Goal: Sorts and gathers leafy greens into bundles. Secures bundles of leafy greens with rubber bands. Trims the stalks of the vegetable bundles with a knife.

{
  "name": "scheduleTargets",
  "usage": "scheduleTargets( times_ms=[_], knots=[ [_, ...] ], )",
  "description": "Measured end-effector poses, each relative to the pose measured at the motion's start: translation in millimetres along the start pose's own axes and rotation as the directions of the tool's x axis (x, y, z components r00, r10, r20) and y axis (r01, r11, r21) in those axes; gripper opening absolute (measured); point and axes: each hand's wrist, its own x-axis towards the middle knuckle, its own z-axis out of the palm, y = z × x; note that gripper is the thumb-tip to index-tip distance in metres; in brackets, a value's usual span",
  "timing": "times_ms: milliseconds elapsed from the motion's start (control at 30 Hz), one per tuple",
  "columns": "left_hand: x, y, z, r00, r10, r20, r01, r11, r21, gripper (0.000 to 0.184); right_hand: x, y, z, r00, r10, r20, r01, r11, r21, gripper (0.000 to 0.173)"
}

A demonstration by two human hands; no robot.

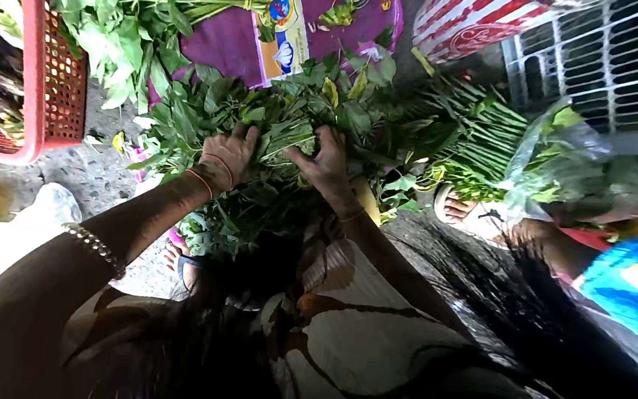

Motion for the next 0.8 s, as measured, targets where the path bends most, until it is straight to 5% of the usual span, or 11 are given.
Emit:
scheduleTargets(
  times_ms=[200,300,367,500,600,700,800],
  knots=[
    [8.5,-28.3,-15.9,0.987,0.163,0.003,-0.16,0.975,-0.152,0.059,5.4,10.3,0.5,0.972,-0.126,0.197,0.042,0.924,0.381,0.103],
    [11.7,-42.2,-20.1,0.985,0.167,0.041,-0.112,0.804,-0.584,0.048,8.2,9.9,-1.9,0.979,-0.101,0.176,0.029,0.928,0.372,0.075],
    [11.6,-49.6,-21.6,0.984,0.162,0.071,-0.066,0.707,-0.704,0.062,7.5,8.7,-1.5,0.987,-0.085,0.134,0.043,0.957,0.288,0.063],
    [1.3,-26.5,-28.0,0.986,0.085,0.141,-0.047,0.966,-0.253,0.102,5.3,-6.1,9.1,0.997,0.026,0.068,-0.038,0.982,0.185,0.058],
    [0.5,-9.3,-8.9,0.99,0.128,-0.058,-0.127,0.992,0.013,0.087,4.2,-24.0,9.4,0.999,0.03,0.037,-0.034,0.992,0.118,0.059],
    [9.3,-9.0,-4.7,0.983,0.116,-0.142,-0.123,0.991,-0.044,0.058,2.9,-22.7,3.6,0.998,-0.051,0.034,0.047,0.994,0.094,0.056],
    [15.3,-27.7,-16.2,0.994,0.06,-0.086,-0.083,0.952,-0.295,0.056,2.8,-2.0,1.8,0.995,-0.078,0.069,0.072,0.994,0.079,0.045]
  ],
)
